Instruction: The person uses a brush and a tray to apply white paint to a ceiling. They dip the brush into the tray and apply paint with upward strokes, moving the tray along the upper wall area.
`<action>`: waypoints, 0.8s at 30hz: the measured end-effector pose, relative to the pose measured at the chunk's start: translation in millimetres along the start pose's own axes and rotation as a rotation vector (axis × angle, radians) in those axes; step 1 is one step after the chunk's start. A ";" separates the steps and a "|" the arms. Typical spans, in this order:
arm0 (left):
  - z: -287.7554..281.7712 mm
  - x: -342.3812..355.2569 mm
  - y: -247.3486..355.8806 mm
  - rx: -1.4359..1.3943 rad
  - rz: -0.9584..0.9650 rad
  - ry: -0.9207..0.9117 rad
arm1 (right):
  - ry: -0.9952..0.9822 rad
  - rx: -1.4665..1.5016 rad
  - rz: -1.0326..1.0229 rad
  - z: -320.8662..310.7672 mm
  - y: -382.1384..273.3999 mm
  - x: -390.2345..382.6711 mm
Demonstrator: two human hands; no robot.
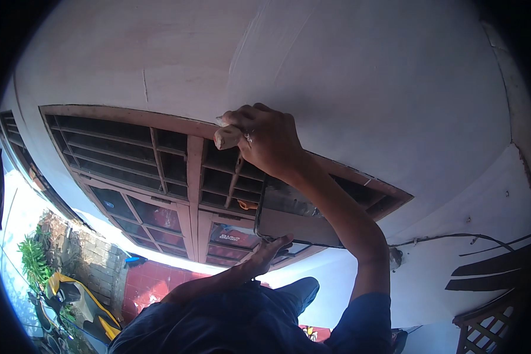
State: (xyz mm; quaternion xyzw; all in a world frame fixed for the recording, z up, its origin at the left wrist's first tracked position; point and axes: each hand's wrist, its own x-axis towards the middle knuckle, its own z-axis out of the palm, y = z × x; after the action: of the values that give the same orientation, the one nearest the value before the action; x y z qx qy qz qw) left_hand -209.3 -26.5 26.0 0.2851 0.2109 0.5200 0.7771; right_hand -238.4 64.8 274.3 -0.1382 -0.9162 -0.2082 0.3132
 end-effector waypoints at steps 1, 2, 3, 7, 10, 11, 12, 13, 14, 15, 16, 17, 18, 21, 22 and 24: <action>0.9 -0.2 -0.3 -0.002 -0.019 -0.009 | 0.005 -0.008 0.000 -3.0 9.6 3.5; -1.9 2.8 -6.6 -0.030 0.005 0.053 | 0.064 -0.006 0.022 -10.2 17.6 16.0; -3.8 4.4 -9.3 -0.026 0.008 0.050 | 0.119 -0.011 0.050 -22.2 26.4 28.4; -2.6 6.4 -11.3 -0.004 0.022 0.064 | 0.480 -0.408 -0.088 -86.1 51.4 76.4; -0.2 4.8 -8.6 -0.003 0.015 0.056 | 0.672 -0.567 -0.325 -105.8 40.4 103.8; -1.9 3.5 -6.7 -0.002 0.003 0.070 | 0.655 -0.497 -0.287 -94.2 33.6 103.0; 0.1 3.8 -9.3 0.007 -0.008 0.053 | 0.540 -0.592 -0.318 -78.7 48.7 81.3; -2.6 5.8 -11.4 0.014 -0.021 0.058 | 0.510 -0.564 -0.321 -55.0 44.2 74.2; -8.6 7.0 -11.6 0.017 -0.025 0.074 | 0.369 -0.572 -0.314 -29.8 26.1 59.1; -11.0 9.6 -15.4 0.024 -0.030 0.066 | 0.244 -0.458 -0.275 -8.5 10.4 40.3; -12.6 12.8 -20.3 0.014 -0.041 0.088 | 0.179 -0.354 -0.265 12.6 -3.7 19.7; -13.2 15.0 -23.3 0.005 -0.054 0.108 | 0.115 -0.251 -0.253 23.2 -12.5 4.7; -10.8 12.8 -19.5 0.015 -0.054 0.100 | 0.122 -0.262 -0.249 19.6 -15.9 0.3; -7.5 8.5 -13.6 0.011 -0.034 0.046 | 0.045 -0.109 -0.094 -1.4 -6.8 2.7; -9.7 10.2 -15.9 0.012 -0.046 0.059 | 0.068 -0.109 -0.074 -19.4 8.9 17.4; -9.3 9.4 -17.6 0.028 -0.064 0.064 | 0.258 -0.122 -0.016 -59.0 49.9 47.3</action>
State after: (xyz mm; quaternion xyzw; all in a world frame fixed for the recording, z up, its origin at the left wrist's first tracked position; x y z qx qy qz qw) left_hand -199.5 -20.9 7.1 0.2723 0.2519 0.5006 0.7822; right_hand -225.0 86.6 361.1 -0.1219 -0.8551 -0.2821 0.4176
